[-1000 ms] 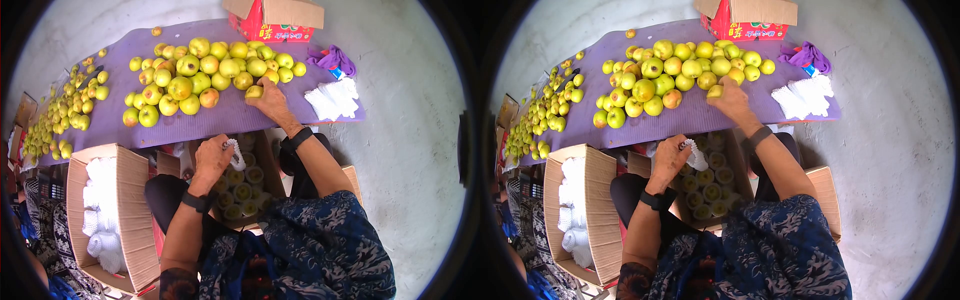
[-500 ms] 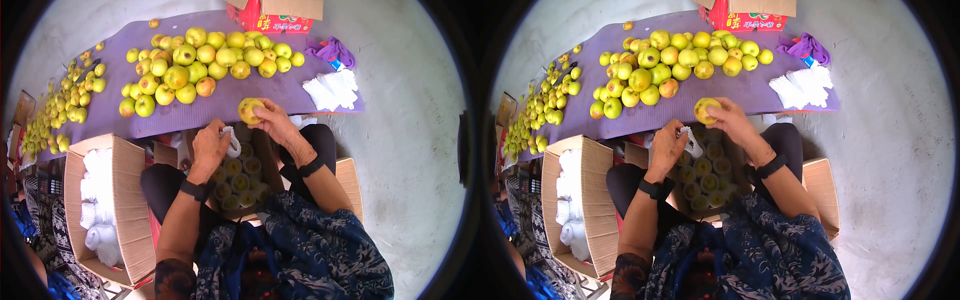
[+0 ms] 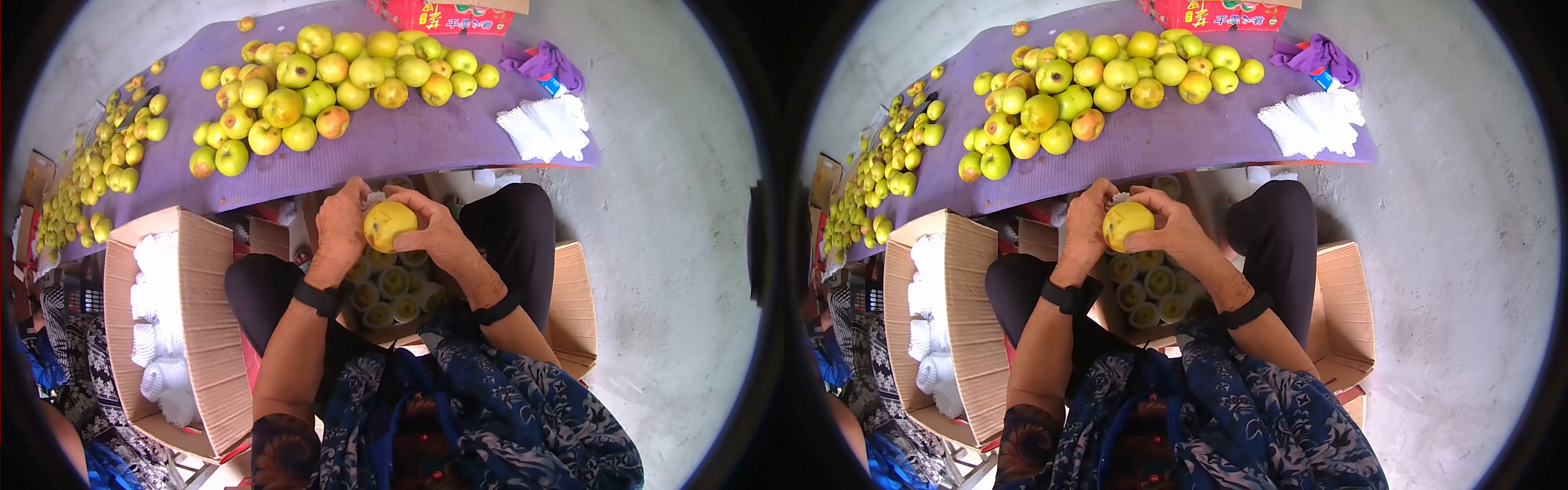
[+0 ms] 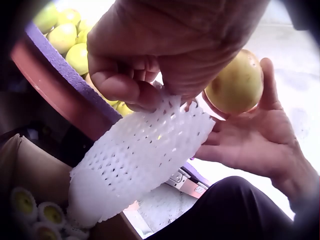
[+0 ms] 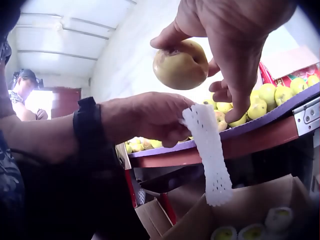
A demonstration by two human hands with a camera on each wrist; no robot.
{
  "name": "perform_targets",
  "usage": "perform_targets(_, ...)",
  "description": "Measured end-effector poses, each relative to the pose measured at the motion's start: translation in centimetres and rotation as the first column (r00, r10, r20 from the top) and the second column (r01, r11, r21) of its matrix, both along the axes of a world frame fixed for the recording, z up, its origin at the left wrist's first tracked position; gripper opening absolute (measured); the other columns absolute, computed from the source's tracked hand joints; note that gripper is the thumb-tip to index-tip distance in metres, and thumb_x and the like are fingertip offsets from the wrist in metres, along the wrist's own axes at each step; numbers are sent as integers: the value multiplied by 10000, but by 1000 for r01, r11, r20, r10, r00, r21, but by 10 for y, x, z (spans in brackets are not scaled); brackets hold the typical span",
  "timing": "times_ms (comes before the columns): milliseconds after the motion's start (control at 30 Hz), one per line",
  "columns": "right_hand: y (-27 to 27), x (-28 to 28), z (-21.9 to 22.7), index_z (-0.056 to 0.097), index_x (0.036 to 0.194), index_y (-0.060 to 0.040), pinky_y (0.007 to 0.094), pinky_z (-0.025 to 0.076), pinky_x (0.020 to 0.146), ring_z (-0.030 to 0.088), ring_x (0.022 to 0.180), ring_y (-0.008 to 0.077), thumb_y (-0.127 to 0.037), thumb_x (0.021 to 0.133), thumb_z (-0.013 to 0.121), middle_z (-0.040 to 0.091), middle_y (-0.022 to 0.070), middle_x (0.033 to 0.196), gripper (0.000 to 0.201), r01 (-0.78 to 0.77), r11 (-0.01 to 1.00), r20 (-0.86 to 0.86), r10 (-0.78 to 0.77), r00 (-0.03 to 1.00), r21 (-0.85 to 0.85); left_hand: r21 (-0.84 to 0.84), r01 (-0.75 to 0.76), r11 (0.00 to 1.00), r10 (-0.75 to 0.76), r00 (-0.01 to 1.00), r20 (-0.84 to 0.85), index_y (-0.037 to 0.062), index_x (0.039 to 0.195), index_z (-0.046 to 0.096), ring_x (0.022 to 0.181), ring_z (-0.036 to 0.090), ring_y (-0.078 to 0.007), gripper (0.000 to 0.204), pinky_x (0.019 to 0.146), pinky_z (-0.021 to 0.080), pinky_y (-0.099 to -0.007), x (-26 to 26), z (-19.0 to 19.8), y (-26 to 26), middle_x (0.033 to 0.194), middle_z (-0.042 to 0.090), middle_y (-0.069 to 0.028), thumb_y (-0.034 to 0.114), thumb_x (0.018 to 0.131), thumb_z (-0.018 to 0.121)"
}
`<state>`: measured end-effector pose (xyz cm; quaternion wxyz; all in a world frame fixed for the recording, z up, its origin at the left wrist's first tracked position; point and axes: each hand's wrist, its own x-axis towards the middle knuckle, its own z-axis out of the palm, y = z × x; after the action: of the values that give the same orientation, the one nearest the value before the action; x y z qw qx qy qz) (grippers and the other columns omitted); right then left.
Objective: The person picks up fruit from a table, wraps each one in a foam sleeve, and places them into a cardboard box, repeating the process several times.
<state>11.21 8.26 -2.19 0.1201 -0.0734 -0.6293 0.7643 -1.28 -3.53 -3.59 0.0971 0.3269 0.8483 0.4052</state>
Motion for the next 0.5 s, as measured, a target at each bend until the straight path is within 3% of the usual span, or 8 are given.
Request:
perform_targets(133,9,1,-5,570,1154,0,275,449,899,578,1004,136,-143,700,778,609,61,1081,519,-76,982,114,96,989,-173,133,49,990,-59,995,77,42,892,595,753,632,-366,241,661,487,-412,-7,-15,0,784,648,-185,220,762,695)
perform_targets(200,13,1,-9,569,1149,3,269,452,882,584,979,137,-159,717,763,615,60,1047,500,-41,984,143,66,987,-175,233,50,971,-73,993,90,18,869,587,580,555,-185,152,552,447,-293,-9,-20,3,657,595,-85,102,780,678)
perform_targets(433,16,6,-25,549,1158,8,278,464,869,589,951,149,-187,733,761,604,67,1022,513,68,996,185,-56,981,-62,95,103,990,-113,987,112,26,921,600,619,572,-189,186,592,462,-309,-1,2,-4,693,602,-94,99,761,660)
perform_targets(500,13,6,-26,536,1158,7,286,476,851,589,949,159,-199,738,763,594,72,1025,519,155,957,221,-100,970,-244,57,221,974,-223,974,48,33,932,607,643,585,-199,199,613,469,-324,-1,-6,-5,689,597,-97,106,753,652)
